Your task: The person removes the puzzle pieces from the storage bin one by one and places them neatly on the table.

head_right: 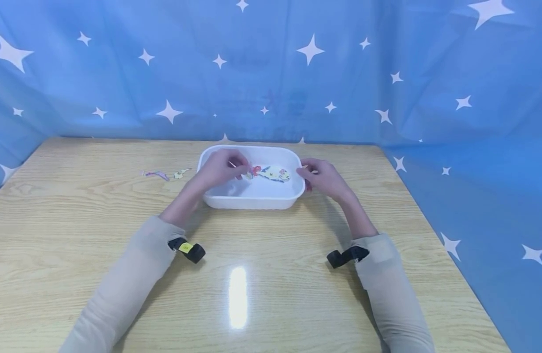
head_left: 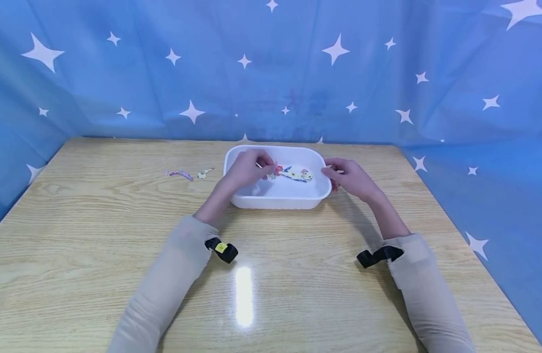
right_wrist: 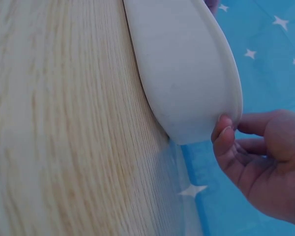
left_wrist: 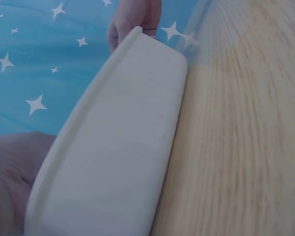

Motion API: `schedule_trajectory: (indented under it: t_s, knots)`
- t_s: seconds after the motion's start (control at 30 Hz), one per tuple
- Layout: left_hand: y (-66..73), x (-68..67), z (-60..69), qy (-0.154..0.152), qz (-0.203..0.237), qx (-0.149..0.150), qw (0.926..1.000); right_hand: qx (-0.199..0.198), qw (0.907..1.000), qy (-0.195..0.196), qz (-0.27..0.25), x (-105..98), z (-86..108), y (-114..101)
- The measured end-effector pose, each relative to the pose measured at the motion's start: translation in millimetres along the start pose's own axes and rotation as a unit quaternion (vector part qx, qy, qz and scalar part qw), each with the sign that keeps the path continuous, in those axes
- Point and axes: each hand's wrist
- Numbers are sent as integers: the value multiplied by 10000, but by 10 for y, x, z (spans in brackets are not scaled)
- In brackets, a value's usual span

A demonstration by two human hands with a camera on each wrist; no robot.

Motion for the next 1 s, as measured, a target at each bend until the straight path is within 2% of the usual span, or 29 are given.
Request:
schedule_trajectory:
  t_s: [0.27, 0.47, 0.63, 0.83, 1.0]
  knots:
    - [18, -147, 96, 211, 305, -20, 9993, -41, 10000, -72, -3, 7, -1, 15]
    - [-38, -301, 223, 362, 432, -107, 9984, -22, 10000, -79, -8, -1, 0, 16]
    - [-83, -426, 325, 571, 641, -21, 9963, -19, 10000, -84, 0, -6, -2, 18]
    - [-104, -571, 452, 774, 618, -28, 9951, -44, 10000, -86, 13, -5, 1, 16]
    - [-173, -688, 558, 1001, 643, -69, 9929, -20, 9999, -100, -16, -6, 1, 16]
Point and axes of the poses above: each hand's wrist, its own z-axis away from the middle knuckle, its own x-axis out of the palm, y = z × x, and after that the axes turned 13 degrees about x, right-handed
